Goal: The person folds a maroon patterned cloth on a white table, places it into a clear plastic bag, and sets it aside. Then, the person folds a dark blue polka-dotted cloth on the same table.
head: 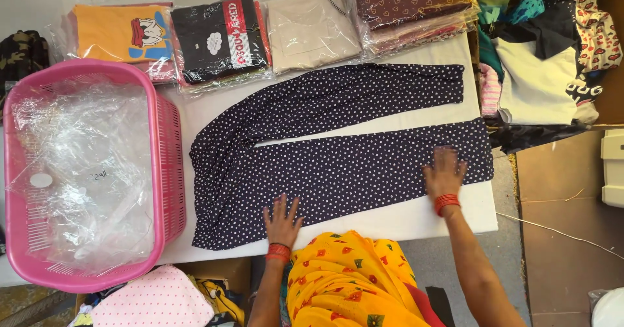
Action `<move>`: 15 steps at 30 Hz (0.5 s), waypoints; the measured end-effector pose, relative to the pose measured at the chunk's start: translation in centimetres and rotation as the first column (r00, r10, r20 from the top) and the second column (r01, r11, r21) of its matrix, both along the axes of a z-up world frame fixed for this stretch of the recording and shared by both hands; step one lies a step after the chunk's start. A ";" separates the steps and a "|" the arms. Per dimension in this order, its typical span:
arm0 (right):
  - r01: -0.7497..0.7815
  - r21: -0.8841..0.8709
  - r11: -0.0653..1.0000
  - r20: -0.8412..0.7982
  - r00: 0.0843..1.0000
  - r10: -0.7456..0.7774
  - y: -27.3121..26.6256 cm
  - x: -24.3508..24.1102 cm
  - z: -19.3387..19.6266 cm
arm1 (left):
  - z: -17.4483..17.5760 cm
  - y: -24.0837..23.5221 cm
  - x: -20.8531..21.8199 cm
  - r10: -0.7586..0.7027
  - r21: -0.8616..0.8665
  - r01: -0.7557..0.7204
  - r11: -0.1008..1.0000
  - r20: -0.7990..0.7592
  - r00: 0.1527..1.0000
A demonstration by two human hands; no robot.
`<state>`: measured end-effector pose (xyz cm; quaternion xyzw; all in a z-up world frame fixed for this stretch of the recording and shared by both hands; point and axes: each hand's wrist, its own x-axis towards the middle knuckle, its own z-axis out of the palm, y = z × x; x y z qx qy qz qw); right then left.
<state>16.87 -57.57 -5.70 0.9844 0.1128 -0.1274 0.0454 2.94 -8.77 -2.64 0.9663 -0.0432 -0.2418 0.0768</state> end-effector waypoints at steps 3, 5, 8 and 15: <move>0.669 0.241 0.703 0.090 0.706 -0.703 -7.5 0.0 0.8 | -1.9 6.4 -5.1 0.323 0.224 -0.363 0.905 0.195 0.926; 0.922 0.088 0.376 -0.223 0.386 -0.895 -10.4 0.3 2.8 | -3.1 10.2 -8.1 0.595 0.200 -0.738 0.644 0.476 0.648; 0.897 0.404 0.178 -0.260 0.299 -0.918 -14.0 -0.3 0.0 | -5.4 13.9 -9.6 0.843 -0.106 -0.966 0.234 0.517 0.148; 0.458 0.799 -0.388 -0.545 0.283 -0.789 -22.0 -2.5 -12.2 | -1.5 16.8 -5.3 0.946 -0.052 -0.960 -0.276 0.163 -0.280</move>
